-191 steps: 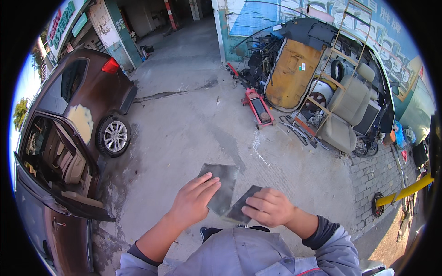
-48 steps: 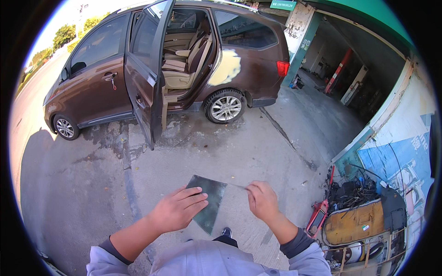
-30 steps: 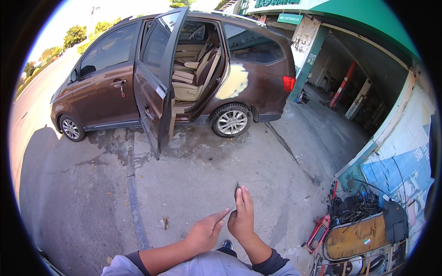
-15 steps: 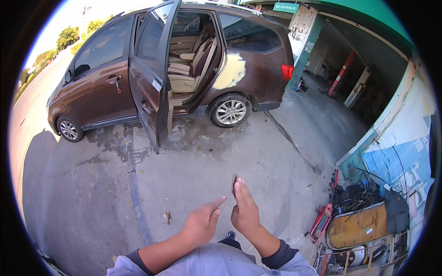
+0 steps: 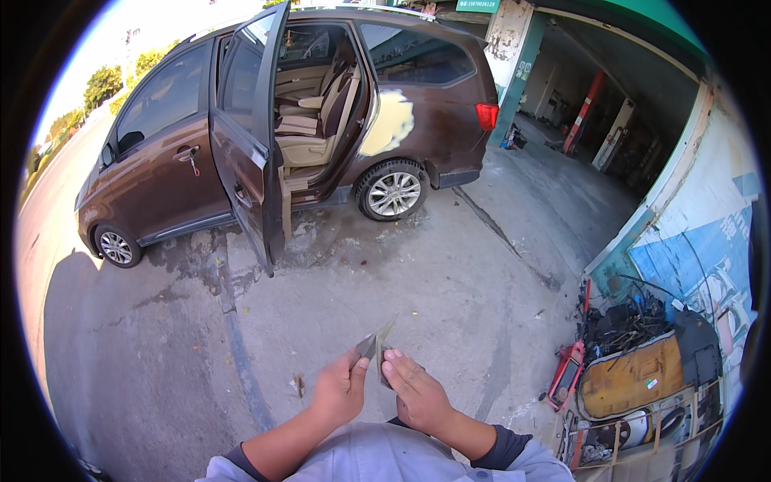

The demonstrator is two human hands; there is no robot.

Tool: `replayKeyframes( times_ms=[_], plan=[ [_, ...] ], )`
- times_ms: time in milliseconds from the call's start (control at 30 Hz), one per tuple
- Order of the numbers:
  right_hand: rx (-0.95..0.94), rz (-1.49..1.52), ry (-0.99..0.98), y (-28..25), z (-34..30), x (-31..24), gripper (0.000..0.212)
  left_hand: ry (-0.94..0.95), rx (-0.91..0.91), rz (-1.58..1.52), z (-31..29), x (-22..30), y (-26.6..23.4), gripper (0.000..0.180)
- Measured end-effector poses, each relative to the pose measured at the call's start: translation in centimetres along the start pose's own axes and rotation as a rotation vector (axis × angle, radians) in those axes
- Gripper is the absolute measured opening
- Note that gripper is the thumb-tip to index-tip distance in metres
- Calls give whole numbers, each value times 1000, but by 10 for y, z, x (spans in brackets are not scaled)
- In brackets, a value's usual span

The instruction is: The person retrieves sanding sheets and a small container from the ground, then repeatedly folds and unfolds the sanding sheets while standing between two parked cars. The person places the container on the roof of a white car and later holds it while continuing to handle the sanding sheets.

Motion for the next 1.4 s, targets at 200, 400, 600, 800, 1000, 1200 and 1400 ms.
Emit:
replayKeyframes(
  times_ms=[200,400,600,800,1000,1200,1400],
  plan=[
    [324,1372,519,3,-27,56,37,24,-29,0,1,1,-4,38],
    [-26,2480,312,39,-22,46,26,344,-47,9,-3,19,3,41],
    [109,2249,462,43,-35,54,31,382,4,-4,-3,16,-6,41],
    [781,1359,765,13,-12,102,45,519,-95,51,-5,30,16,48],
    [722,1254,707,50,-20,83,41,467,-139,50,-6,21,14,53],
    [485,1248,656,56,-47,54,43,334,-115,-2,-9,13,-2,45],
    [600,1203,661,13,-46,81,41,454,-58,-5,-6,20,4,44]
  ],
)
Point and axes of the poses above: each hand's wrist, its own z-axis towards the middle knuckle, its own y-axis out of the palm, x = y × z, the point moved 7 cm from there along z, towards the middle knuckle, and after that the axes turned 15 degrees about -x, right-handed, at the moved point
